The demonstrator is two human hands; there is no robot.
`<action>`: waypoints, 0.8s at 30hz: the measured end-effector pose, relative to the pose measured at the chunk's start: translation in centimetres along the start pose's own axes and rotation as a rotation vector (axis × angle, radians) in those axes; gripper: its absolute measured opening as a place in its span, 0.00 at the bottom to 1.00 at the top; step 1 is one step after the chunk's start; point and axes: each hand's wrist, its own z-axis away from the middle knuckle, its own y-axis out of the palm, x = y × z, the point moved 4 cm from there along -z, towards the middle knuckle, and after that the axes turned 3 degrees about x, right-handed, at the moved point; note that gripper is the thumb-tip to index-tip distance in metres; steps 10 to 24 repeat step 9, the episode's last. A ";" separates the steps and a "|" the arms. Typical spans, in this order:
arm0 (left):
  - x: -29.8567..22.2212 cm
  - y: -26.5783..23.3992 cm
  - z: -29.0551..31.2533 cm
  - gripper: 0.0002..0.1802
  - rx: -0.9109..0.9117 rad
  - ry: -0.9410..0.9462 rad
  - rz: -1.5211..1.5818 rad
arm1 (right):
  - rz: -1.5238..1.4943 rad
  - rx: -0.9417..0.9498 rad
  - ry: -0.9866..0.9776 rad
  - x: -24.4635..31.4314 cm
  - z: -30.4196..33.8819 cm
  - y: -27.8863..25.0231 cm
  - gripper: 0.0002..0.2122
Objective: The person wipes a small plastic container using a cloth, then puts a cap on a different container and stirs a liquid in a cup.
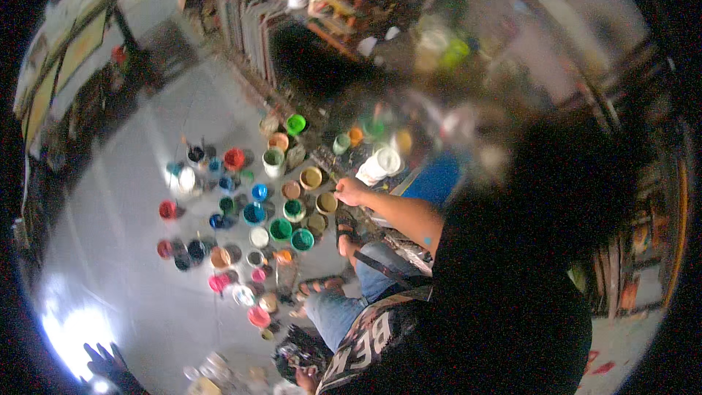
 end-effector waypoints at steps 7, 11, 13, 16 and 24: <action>-19.3 4.8 -5.3 0.36 0.131 0.174 -0.242 | -0.037 -0.035 0.061 -12.7 4.4 -4.3 0.14; -20.7 7.7 -5.5 0.35 0.122 0.147 -0.321 | 0.126 -0.082 -0.011 -15.8 5.5 -2.9 0.13; -20.7 7.7 -5.5 0.35 0.122 0.147 -0.321 | 0.126 -0.082 -0.011 -15.8 5.5 -2.9 0.13; -20.7 7.7 -5.5 0.35 0.122 0.147 -0.321 | 0.126 -0.082 -0.011 -15.8 5.5 -2.9 0.13; -20.7 7.7 -5.5 0.35 0.122 0.147 -0.321 | 0.126 -0.082 -0.011 -15.8 5.5 -2.9 0.13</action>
